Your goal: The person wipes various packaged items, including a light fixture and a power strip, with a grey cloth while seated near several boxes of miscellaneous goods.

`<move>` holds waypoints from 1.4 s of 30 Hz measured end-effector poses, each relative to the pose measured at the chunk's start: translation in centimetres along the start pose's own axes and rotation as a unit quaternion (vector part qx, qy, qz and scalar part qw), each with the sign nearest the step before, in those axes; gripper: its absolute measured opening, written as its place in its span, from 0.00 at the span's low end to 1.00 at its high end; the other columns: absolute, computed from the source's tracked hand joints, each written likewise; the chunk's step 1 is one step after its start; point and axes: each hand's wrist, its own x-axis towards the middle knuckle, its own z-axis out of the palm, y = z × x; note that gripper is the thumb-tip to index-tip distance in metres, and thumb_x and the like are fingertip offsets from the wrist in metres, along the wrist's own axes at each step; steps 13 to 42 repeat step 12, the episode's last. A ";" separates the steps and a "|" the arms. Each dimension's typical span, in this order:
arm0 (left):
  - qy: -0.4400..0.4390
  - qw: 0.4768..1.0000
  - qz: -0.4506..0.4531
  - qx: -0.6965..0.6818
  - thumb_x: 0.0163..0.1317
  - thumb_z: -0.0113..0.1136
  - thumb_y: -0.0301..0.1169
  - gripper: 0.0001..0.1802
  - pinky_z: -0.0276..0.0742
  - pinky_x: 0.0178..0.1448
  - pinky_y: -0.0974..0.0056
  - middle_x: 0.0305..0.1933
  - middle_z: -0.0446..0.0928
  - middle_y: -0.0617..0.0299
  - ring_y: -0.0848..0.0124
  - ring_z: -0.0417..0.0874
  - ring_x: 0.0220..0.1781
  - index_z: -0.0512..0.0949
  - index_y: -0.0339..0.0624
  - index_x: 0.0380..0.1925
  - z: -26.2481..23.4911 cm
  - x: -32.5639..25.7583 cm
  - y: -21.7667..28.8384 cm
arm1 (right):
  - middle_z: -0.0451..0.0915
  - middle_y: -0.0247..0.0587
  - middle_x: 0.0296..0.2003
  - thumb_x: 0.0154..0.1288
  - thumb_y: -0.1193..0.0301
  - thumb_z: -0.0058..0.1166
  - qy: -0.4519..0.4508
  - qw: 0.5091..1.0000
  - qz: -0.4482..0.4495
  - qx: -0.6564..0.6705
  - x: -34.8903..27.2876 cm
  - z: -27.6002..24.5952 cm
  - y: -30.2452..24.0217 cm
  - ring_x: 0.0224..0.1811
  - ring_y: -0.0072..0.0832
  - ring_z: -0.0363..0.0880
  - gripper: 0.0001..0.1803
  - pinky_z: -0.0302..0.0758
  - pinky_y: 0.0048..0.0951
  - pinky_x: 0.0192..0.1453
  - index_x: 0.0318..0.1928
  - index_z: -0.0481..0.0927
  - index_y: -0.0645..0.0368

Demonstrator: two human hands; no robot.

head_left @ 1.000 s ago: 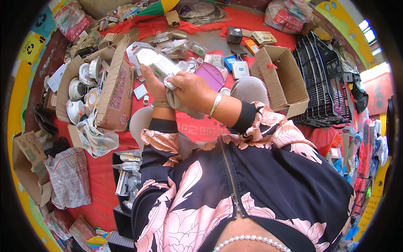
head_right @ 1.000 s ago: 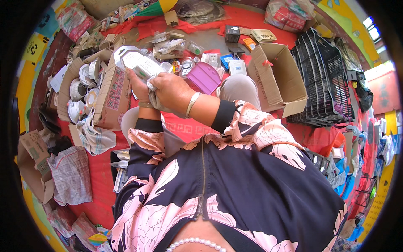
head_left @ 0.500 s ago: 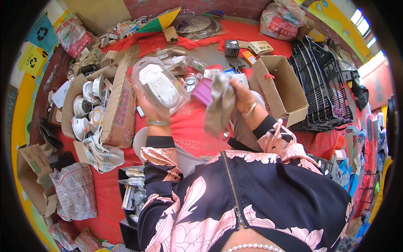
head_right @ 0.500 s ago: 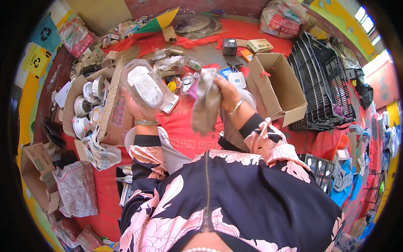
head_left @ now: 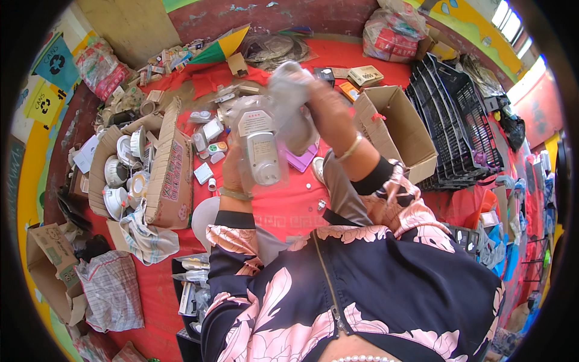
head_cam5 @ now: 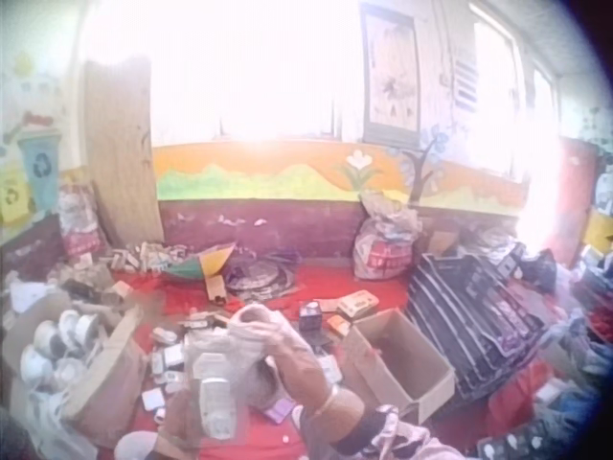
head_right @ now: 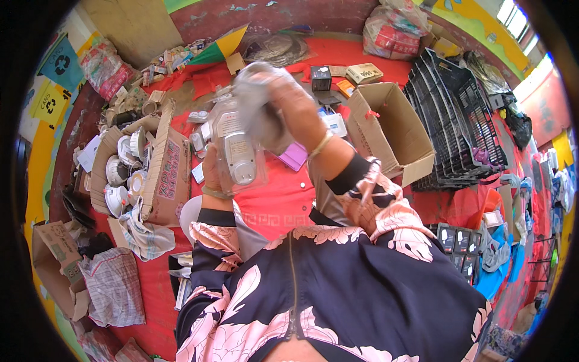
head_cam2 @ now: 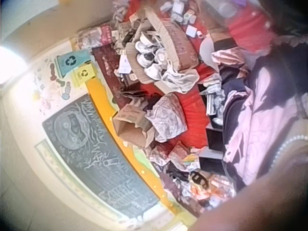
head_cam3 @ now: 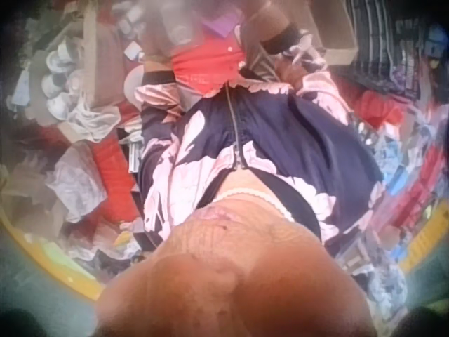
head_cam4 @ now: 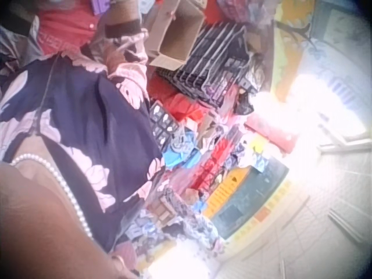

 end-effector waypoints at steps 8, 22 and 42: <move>0.042 0.977 -0.034 0.206 0.54 0.62 0.27 0.37 0.65 0.66 0.63 0.63 0.63 0.54 0.65 0.67 0.63 0.57 0.36 0.62 -1.8 -1.6 -1.9 | 0.69 0.49 0.54 0.52 0.60 0.60 -0.266 0.750 -0.105 -0.596 -0.8 2.1 2.9 0.58 0.46 0.67 0.25 0.68 0.43 0.58 0.53 0.75 0.50; -0.031 0.932 -0.063 0.354 0.46 0.69 0.29 0.45 0.62 0.67 0.58 0.63 0.63 0.56 0.67 0.65 0.64 0.57 0.38 0.64 -1.1 -1.6 -1.3 | 0.70 0.49 0.52 0.50 0.55 0.62 -0.315 0.676 0.035 -0.665 0.0 0.7 3.0 0.56 0.45 0.69 0.30 0.70 0.41 0.56 0.53 0.74 0.52; -0.031 0.932 -0.063 0.354 0.46 0.69 0.29 0.45 0.62 0.67 0.58 0.63 0.63 0.56 0.67 0.65 0.64 0.57 0.38 0.64 -1.1 -1.6 -1.3 | 0.70 0.49 0.52 0.50 0.55 0.62 -0.315 0.676 0.035 -0.665 0.0 0.7 3.0 0.56 0.45 0.69 0.30 0.70 0.41 0.56 0.53 0.74 0.52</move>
